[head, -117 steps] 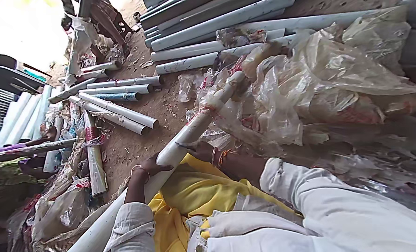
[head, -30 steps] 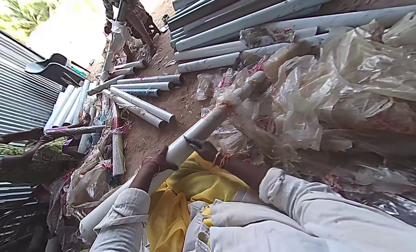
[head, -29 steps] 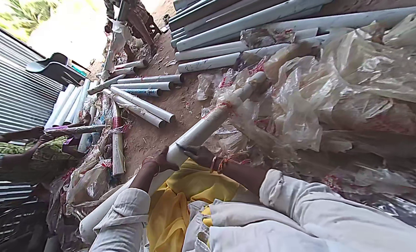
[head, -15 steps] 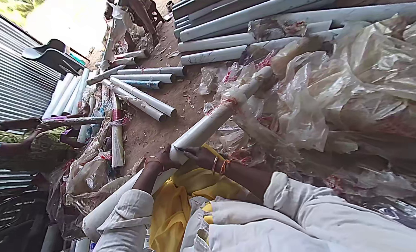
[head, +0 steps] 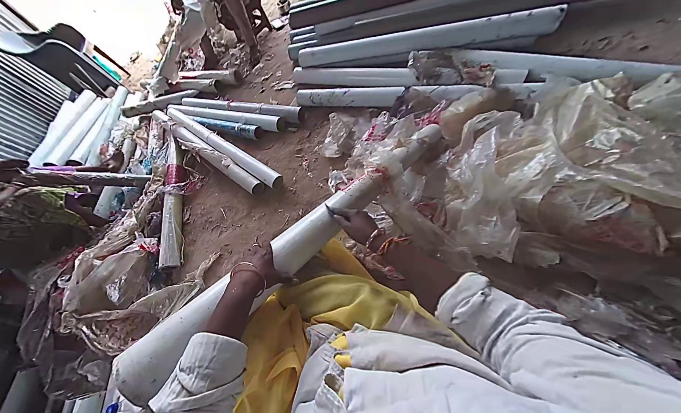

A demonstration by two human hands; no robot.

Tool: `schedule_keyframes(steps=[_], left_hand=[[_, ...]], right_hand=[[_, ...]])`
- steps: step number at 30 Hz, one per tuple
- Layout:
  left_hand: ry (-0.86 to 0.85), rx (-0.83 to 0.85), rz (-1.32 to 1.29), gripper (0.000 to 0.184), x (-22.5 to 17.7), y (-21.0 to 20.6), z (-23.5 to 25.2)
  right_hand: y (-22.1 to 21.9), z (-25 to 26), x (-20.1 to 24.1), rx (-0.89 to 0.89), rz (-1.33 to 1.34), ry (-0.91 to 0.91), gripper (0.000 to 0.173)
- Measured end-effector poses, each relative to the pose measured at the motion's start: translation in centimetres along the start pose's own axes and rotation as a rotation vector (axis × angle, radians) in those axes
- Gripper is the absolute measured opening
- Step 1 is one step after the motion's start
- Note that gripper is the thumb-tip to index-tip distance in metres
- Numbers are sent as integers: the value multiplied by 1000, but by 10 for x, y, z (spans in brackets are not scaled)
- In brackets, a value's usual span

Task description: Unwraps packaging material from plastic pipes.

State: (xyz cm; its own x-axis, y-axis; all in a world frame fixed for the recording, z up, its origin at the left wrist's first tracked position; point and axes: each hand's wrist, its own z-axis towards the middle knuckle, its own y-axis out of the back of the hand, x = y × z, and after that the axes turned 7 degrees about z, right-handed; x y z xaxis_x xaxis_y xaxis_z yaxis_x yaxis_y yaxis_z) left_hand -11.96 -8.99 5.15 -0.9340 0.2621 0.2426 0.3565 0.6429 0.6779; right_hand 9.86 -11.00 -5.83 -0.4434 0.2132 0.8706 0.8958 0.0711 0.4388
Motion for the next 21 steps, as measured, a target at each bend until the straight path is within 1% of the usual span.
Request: schedule_keyframes(steps=[1,2,4,5,6,7,8,10,11,12,13,14,15,17,18,19,21], left_hand=[[4,-2,11,114,1,0,0],[8,-7,23,114,0,0,1],[8,-13,35,112,-2,1,2],[4,-26,20,110,-1,1,1],[4,-39,4,109,1,1,0],[9,-40,6,111,2,1,-2],[19,-35,25,115,3,1,-3],[27,-47,58,120,3,-2,-3],[27,-55,61,122,1,-3,-2],[24,-65,71,123,0,-4,-1],[19,-73,75,123,-1,-4,0],[15,-73,66,123,-1,-3,2],[12,-65,55,120,0,-2,3],[9,-60,28,112,5,-1,5],[8,-56,26,108,7,-1,5],[7,-47,23,105,9,0,4],[16,-30,21,104,8,2,4]], right_hand=[[0,2,3,-1,27,12,40],[-6,-4,16,52,27,34,41],[-32,-29,51,214,-4,106,43],[-42,-39,63,282,-20,143,44],[-46,-43,69,314,-38,153,44],[-43,-40,65,293,-54,128,44],[-35,-29,52,225,-61,83,43],[-11,1,15,28,-8,7,41],[2,11,4,-17,18,-41,41],[7,13,2,-29,41,-63,41],[3,8,8,-7,57,-45,41],[-9,-4,20,43,72,11,41],[-25,-20,37,138,83,74,41],[-53,-46,59,288,82,188,43],[-56,-49,59,293,76,188,43],[-52,-45,52,249,72,152,43],[-29,-19,20,68,47,40,42]])
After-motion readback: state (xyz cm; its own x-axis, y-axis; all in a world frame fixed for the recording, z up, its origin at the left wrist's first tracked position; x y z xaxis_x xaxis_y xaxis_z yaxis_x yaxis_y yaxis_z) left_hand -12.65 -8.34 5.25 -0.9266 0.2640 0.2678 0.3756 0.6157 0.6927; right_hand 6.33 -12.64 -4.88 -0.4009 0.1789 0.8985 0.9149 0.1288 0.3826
